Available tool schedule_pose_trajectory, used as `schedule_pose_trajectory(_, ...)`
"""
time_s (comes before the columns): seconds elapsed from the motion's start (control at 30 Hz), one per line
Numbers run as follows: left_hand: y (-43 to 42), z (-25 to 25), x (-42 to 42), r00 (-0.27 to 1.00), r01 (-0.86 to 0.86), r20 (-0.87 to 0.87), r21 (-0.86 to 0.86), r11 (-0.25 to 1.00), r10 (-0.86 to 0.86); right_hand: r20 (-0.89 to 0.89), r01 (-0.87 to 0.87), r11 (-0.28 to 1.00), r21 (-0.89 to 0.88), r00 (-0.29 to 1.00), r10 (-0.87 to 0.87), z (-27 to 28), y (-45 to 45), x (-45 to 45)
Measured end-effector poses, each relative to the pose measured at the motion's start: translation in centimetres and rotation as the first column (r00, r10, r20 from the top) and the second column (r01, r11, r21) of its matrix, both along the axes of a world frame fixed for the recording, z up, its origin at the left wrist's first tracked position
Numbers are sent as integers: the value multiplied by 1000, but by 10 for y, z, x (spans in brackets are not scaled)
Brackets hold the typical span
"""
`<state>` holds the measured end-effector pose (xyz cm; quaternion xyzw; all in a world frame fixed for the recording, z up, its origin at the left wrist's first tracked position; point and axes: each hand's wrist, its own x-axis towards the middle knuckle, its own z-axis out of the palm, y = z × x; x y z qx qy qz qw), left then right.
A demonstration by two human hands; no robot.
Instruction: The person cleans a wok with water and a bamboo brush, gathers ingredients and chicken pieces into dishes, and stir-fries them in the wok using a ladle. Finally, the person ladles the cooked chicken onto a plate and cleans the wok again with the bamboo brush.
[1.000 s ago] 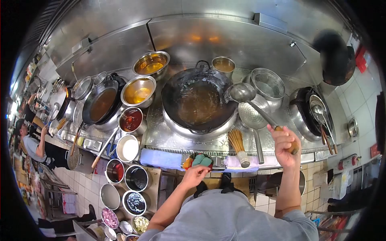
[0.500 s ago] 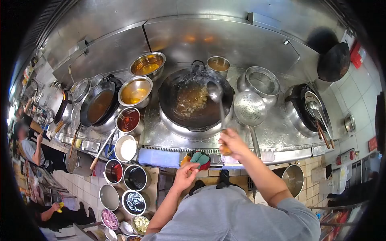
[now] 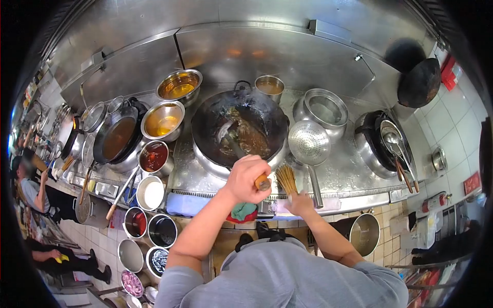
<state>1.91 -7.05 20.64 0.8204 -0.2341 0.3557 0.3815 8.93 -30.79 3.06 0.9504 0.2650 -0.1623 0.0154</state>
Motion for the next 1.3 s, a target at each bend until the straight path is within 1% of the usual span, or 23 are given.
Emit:
schedule_pose_trajectory(0.07, -4, 11, 12, 999, 43, 9, -72, 996, -43, -113, 86, 990, 109, 991, -74, -35, -13, 17)
schedule_pose_trajectory(0.13, -6, 19, 15, 996, -88, -60, -389, 917, 71, -243, 179, 961, 210, 962, -126, -39, -30, 26)
schedule_pose_trajectory(0.17, -2, 20, 15, 986, -157, -37, -489, 858, 160, -606, 524, 710, 471, 777, -172, -32, -45, 27)
schedule_pose_trajectory(0.2, 5, 20, 13, 967, -217, -20, -585, 782, 253, -867, 825, 316, 469, 499, -15, -14, -56, 29)
schedule_pose_trajectory(0.27, 23, 5, 1, 977, -209, -128, -754, 622, 172, -861, 818, 294, 494, 506, 40, 38, -74, 23)
schedule_pose_trajectory(0.33, 29, -18, -15, 982, -191, -150, -809, 556, 119, -459, 430, 645, 632, 878, -135, 72, -86, 33)
schedule_pose_trajectory(0.37, 29, -27, -23, 966, -256, -172, -714, 652, 191, -193, 218, 678, 702, 975, -114, 78, -85, 46)
schedule_pose_trajectory(0.4, 28, -33, -30, 946, -324, -188, -603, 729, 264, -224, 232, 658, 716, 970, -98, 78, -83, 68)
schedule_pose_trajectory(0.47, 15, -34, -35, 943, -329, -208, -696, 639, 259, -11, 44, 750, 660, 999, -48, 129, -37, 87)
schedule_pose_trajectory(0.53, 12, -31, -33, 938, -341, -209, -706, 621, 277, 72, -63, 751, 657, 997, 20, 141, 15, 109)
schedule_pose_trajectory(0.6, 12, -28, -30, 928, -358, -228, -770, 529, 296, 192, -289, 715, 636, 957, 216, 129, 69, 133)
schedule_pose_trajectory(0.67, 16, -27, -27, 925, -360, -220, -766, 533, 309, 110, -466, 770, 436, 877, 469, 90, 122, 173)
schedule_pose_trajectory(0.77, 28, -28, -23, 893, -434, -262, -721, 540, 367, -13, -422, 844, 330, 892, 452, 91, 167, 194)
schedule_pose_trajectory(0.83, 37, -31, -9, 893, -428, -245, -719, 548, 377, 238, -391, 906, 162, 906, 349, 89, 189, 175)
schedule_pose_trajectory(0.87, 41, -30, -3, 893, -427, -237, -712, 557, 382, 245, -469, 844, 260, 878, 412, 87, 185, 167)
schedule_pose_trajectory(1.0, 58, -33, 19, 916, -401, -265, -638, 657, 301, 170, -350, 908, 230, 933, 317, 92, 185, 191)
schedule_pose_trajectory(1.07, 68, -23, 23, 914, -404, -302, -608, 683, 272, 291, -420, 891, 170, 886, 362, 72, 191, 180)
schedule_pose_trajectory(1.1, 72, -19, 21, 913, -407, -242, -525, 747, 328, 313, -457, 889, 19, 847, 429, 82, 184, 187)
schedule_pose_trajectory(1.13, 73, -16, 17, 914, -405, -172, -437, 803, 367, 403, -474, 875, 96, 822, 401, 78, 177, 211)
schedule_pose_trajectory(1.17, 79, -12, 7, 871, -491, -162, -322, 810, 464, 462, -467, 883, 42, 793, 397, 88, 177, 230)
schedule_pose_trajectory(1.2, 90, -28, 0, 829, -558, -185, -300, 773, 527, 510, -452, 892, -13, 764, 395, 94, 174, 242)
schedule_pose_trajectory(1.27, 96, -44, -27, 801, -561, -564, -593, 578, 199, 551, -340, 939, 62, 796, 251, 114, 169, 236)
schedule_pose_trajectory(1.3, 82, -46, -46, 798, -551, -577, -582, 598, 174, 539, -307, 949, 70, 812, 223, 118, 160, 225)
